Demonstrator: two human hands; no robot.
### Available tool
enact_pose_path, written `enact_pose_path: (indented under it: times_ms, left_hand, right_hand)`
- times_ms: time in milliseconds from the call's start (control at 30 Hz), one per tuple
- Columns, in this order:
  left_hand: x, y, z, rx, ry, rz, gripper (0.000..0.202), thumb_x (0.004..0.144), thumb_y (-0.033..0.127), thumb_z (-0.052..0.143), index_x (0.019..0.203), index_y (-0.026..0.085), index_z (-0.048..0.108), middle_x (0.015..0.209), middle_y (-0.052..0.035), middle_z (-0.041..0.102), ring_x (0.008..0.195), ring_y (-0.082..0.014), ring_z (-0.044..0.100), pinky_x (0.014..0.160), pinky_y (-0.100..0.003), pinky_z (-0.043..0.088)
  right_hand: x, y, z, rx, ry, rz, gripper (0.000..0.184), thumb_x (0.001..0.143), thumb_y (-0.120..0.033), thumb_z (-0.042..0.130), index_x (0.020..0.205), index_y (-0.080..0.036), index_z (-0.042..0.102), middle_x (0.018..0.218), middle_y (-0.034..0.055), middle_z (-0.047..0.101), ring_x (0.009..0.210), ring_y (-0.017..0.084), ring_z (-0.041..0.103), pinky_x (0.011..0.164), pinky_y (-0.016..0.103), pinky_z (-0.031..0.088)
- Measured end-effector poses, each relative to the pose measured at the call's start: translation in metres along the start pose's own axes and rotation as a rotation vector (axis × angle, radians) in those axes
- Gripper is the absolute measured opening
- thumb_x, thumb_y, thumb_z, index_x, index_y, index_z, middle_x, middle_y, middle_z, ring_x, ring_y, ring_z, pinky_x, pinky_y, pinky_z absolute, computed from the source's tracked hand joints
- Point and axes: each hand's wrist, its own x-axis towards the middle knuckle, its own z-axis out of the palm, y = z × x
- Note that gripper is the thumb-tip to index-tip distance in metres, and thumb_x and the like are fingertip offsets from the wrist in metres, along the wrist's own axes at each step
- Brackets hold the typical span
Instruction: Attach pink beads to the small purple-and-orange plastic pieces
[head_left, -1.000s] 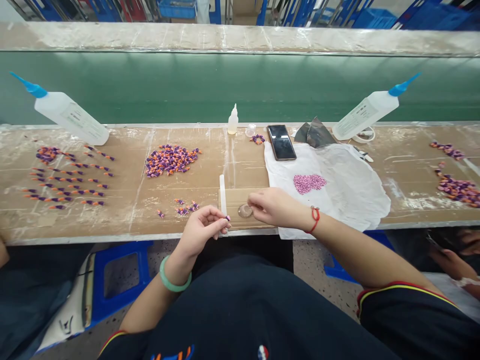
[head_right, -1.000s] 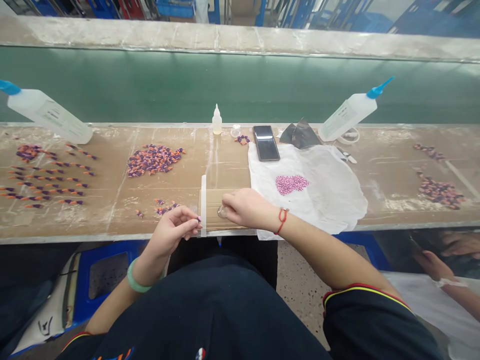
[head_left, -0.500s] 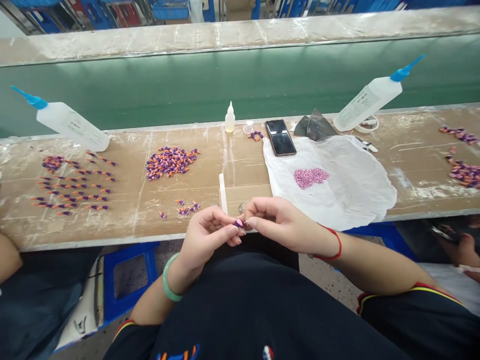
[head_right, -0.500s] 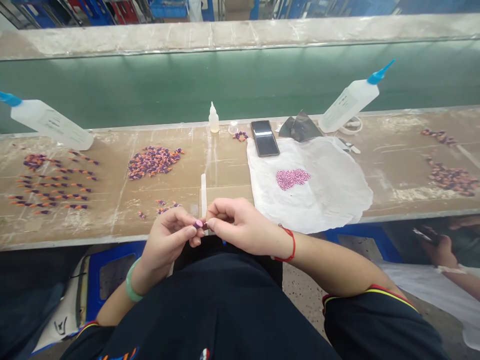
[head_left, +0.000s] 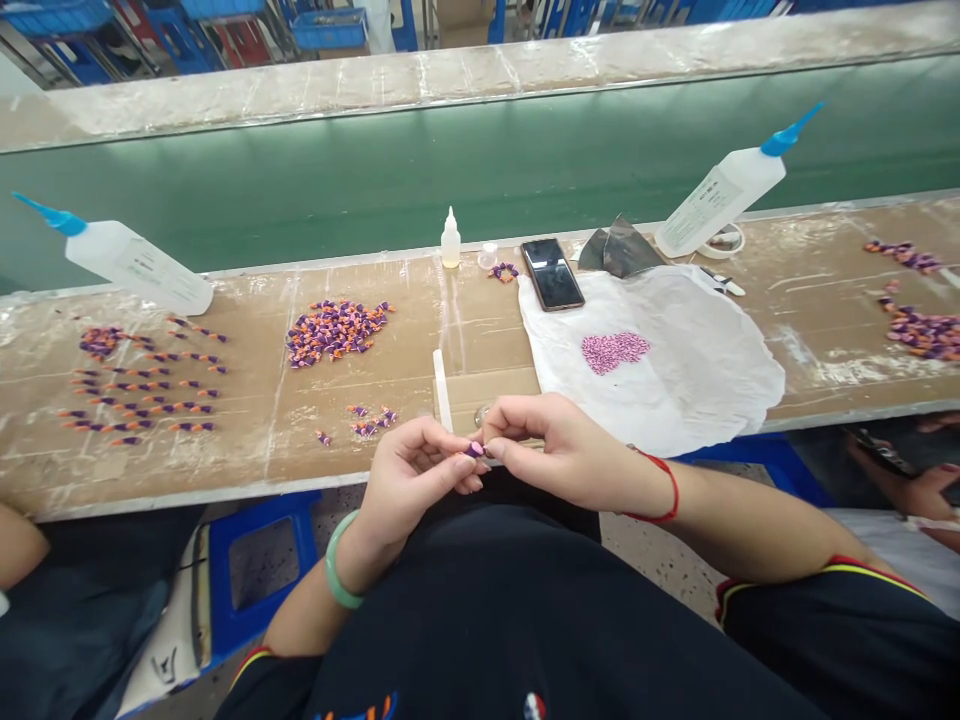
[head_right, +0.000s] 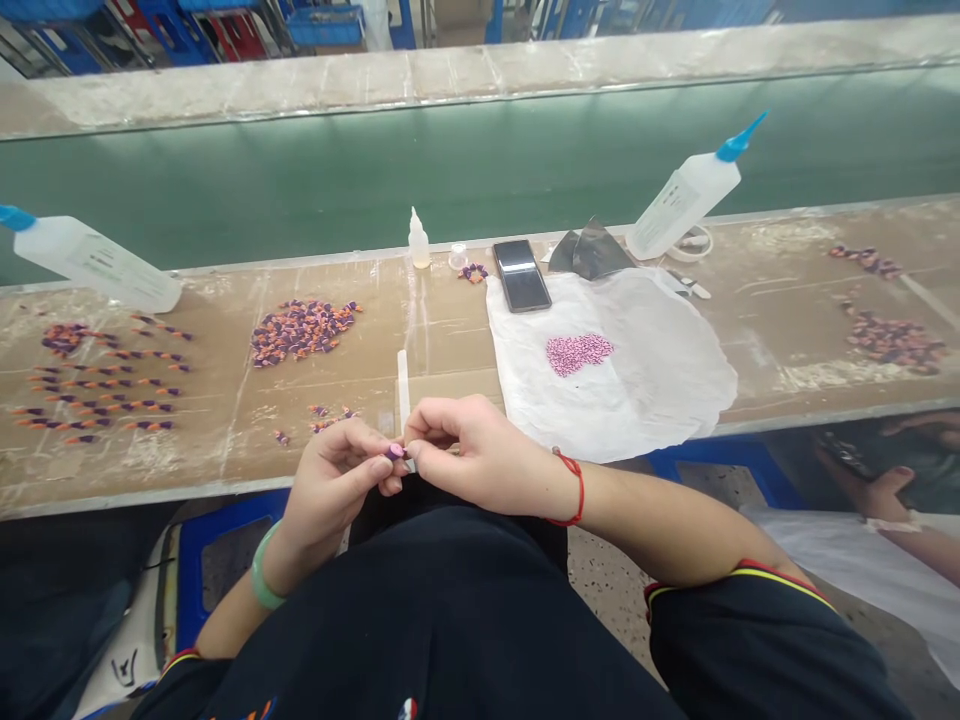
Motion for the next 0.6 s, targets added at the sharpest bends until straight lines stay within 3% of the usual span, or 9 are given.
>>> enact_pose_path:
  times_ms: [600]
  left_hand:
    - [0.0023, -0.0014, 0.0071, -0.172, 0.015, 0.019, 0.030, 0.063, 0.034, 0.094, 0.069, 0.015, 0.071, 0.064, -0.0016, 0.077, 0.050, -0.0113, 0.071, 0.048, -0.015, 0.058]
  right_hand:
    - [-0.0040, 0.0051, 0.0035, -0.302, 0.141, -0.267, 0.010, 0.085, -0.014, 0.056, 0.075, -0.018, 0.058, 0.067, -0.0019, 0.067, 0.058, 0.008, 0.059, 0.056, 0.018, 0.044]
